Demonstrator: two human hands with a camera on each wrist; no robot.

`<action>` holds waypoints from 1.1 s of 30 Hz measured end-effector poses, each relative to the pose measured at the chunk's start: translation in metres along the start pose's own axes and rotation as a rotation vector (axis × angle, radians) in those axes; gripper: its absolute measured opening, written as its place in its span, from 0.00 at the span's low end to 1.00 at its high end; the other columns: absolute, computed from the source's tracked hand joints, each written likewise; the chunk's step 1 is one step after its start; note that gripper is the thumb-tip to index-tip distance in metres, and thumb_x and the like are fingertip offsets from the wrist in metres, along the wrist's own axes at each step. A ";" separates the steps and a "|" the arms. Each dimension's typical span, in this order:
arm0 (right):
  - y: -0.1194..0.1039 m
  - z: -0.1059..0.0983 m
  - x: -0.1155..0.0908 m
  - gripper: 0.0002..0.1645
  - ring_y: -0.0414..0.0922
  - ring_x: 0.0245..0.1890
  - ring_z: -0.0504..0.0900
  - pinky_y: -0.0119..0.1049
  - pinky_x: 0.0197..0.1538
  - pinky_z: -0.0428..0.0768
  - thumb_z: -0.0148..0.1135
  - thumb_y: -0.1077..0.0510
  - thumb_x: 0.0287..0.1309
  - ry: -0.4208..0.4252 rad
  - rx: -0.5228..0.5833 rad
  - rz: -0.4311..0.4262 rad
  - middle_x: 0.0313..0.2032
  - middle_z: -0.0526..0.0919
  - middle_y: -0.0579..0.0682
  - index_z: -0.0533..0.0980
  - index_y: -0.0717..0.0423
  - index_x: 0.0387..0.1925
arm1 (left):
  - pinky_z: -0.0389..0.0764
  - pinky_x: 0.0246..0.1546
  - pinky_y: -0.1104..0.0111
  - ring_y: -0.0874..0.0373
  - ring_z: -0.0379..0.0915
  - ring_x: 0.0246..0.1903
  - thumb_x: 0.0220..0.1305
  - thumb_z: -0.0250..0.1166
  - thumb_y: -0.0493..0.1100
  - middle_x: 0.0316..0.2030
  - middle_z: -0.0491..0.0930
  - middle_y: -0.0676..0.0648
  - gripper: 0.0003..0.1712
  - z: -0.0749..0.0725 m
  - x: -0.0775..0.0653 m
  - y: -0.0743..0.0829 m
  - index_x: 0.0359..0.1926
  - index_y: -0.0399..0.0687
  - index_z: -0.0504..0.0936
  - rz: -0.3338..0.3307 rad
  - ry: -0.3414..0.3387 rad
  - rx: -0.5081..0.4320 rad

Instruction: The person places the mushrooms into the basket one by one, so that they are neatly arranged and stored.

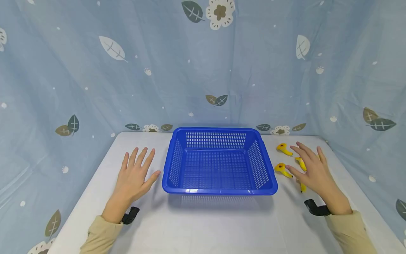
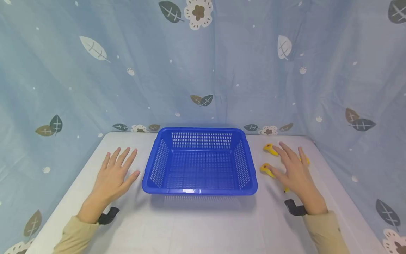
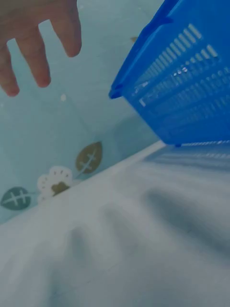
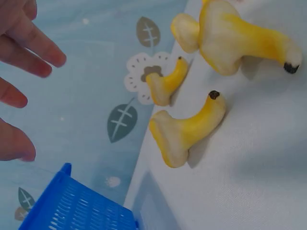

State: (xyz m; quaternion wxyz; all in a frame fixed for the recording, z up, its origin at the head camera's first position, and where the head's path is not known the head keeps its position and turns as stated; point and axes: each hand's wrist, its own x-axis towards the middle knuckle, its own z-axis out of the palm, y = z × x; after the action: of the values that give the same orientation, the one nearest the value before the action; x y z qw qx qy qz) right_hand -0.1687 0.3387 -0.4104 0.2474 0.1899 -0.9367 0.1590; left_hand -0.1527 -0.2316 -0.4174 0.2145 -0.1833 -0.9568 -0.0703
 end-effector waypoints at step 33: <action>0.021 0.049 0.025 0.13 0.53 0.38 0.79 0.55 0.48 0.81 0.70 0.65 0.56 -0.570 0.097 0.235 0.37 0.84 0.56 0.82 0.66 0.44 | 0.39 0.74 0.46 0.39 0.29 0.76 0.48 0.50 0.87 0.76 0.42 0.31 0.75 -0.001 0.014 0.084 0.75 0.29 0.49 -0.002 -0.249 -0.050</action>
State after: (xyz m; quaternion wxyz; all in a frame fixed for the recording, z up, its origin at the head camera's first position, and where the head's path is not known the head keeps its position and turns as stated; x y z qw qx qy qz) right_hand -0.2173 0.3314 -0.4419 -0.0546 0.1289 -0.9752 0.1713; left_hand -0.1324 -0.1491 -0.4059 0.0893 -0.1949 -0.9742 -0.0709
